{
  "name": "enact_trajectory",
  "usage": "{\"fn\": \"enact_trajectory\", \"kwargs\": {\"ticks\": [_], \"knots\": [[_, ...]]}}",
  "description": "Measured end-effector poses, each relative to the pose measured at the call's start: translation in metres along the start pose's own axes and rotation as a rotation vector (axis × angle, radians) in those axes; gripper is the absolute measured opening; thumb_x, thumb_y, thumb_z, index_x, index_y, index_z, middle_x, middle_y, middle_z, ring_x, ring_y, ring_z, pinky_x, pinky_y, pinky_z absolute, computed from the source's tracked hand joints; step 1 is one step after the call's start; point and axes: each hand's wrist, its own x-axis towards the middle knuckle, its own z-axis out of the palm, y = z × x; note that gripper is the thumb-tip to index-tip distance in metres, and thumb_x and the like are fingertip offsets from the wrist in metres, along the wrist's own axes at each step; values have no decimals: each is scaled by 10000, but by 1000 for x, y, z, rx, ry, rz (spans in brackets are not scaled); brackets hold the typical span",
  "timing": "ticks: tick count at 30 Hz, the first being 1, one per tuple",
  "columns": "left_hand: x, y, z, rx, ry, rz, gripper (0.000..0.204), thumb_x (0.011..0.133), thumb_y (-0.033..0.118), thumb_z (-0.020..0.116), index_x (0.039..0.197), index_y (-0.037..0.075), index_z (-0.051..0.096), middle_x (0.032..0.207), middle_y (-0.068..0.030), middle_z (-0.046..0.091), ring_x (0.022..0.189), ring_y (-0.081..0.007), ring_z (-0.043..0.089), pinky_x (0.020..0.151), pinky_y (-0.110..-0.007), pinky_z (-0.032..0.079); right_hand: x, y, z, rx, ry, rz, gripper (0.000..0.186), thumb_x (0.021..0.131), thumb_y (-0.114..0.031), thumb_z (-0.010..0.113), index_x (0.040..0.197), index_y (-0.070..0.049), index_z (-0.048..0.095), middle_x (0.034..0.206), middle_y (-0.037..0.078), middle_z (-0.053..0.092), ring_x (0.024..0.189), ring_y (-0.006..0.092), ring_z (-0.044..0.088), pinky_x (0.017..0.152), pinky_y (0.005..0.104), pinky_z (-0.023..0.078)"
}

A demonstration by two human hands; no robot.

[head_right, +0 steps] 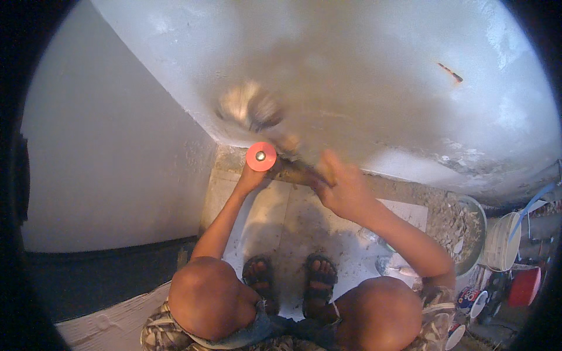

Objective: The person applies mortar with a trowel along a floor edge, then uses a hammer and a chisel to chip away hardened material near the wall.

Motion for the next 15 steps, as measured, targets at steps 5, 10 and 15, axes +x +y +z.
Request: {"fn": "enact_trajectory", "kwargs": {"ticks": [5, 10, 15], "knots": [[11, 17, -2, -134, -67, 0, 257, 865, 115, 628, 1100, 21, 583, 1046, -89, 637, 1004, -212, 599, 904, -331, 451, -9, 34, 41, 154, -390, 161, 368, 910, -293, 589, 1165, -31, 545, 947, 281, 616, 934, 437, 590, 799, 465, 473], [-2, -11, -8, 1, -3, 32, 278, 859, 132, 655, 1105, 21, 588, 1041, -68, 641, 1002, -183, 600, 895, -326, 462, -3, -11, 6, 267, -172, 255, 394, 928, -364, 578, 1115, -17, 566, 949, 222, 641, 890, 374, 628, 768, 452, 481], [-1, -25, -11, -31, -8, -77, 293, 836, 126, 680, 1095, 22, 592, 1054, -63, 640, 989, -179, 600, 890, -326, 467, 44, -72, -53, 827, 236, 20, 383, 952, -408, 554, 993, -27, 551, 797, 72, 595, 690, 163, 563, 612, 327, 459]]}}
